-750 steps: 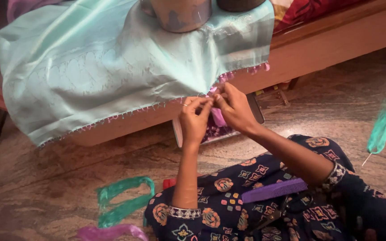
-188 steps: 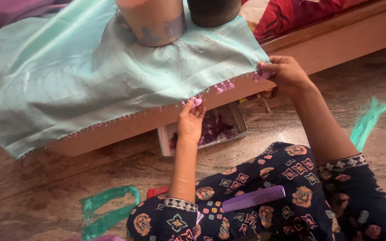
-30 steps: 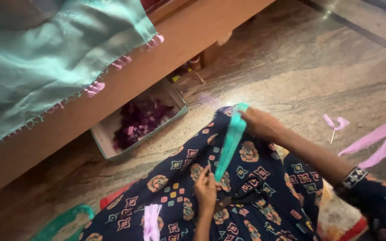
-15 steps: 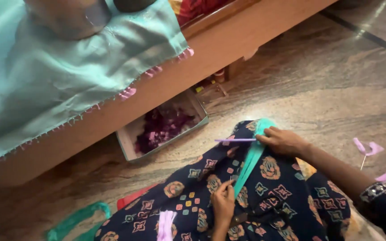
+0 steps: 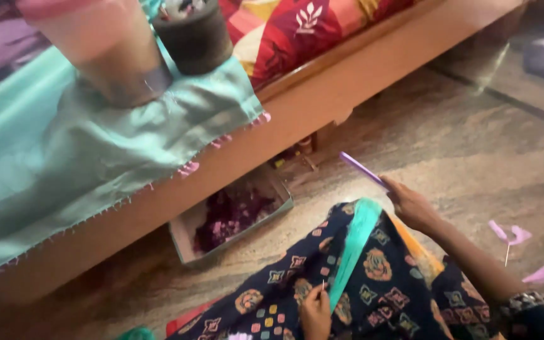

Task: Attaching and combing out decorative tassels on the edge of a light blue fabric/saree.

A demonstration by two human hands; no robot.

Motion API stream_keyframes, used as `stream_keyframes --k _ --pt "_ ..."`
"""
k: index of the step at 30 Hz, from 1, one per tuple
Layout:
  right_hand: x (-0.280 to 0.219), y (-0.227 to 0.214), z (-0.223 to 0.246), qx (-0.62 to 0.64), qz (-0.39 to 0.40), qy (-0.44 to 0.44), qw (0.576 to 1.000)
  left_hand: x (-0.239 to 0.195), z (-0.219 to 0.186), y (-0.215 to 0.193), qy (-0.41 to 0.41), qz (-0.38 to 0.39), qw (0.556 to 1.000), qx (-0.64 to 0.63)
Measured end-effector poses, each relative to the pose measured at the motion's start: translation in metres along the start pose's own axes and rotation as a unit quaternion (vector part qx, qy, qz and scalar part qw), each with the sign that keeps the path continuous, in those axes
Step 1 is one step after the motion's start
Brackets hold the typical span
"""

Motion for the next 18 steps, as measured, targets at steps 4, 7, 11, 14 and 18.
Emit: stream_keyframes --k 4,7,11,14,18 --pt "0.013 -0.021 -0.02 -0.04 -0.033 -0.003 0.999 0.0 0.003 0.003 -0.17 0.057 0.981 -0.078" --pt "0.012 -0.042 -0.018 0.057 -0.08 0.014 0.995 -0.005 0.012 0.009 -0.121 0.058 0.974 -0.182" --pt "0.014 -0.057 -0.018 0.033 -0.026 0.153 0.987 -0.006 -0.016 -0.004 -0.144 0.065 0.983 -0.098" --pt "0.019 -0.045 -0.034 -0.033 0.024 0.16 0.986 -0.008 -0.018 -0.005 -0.152 0.067 0.98 -0.114" --pt "-0.004 -0.031 0.012 -0.194 0.036 0.087 0.977 -0.008 -0.031 -0.012 -0.162 0.067 0.979 -0.1"
Point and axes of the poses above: each hand's wrist, its own x-axis towards the middle knuckle, its own y-axis out of the palm, z = x × y, the point moved 5 cm from there along x, towards the middle knuckle, and after that the axes turned 2 degrees about z, right-handed, at the moved point
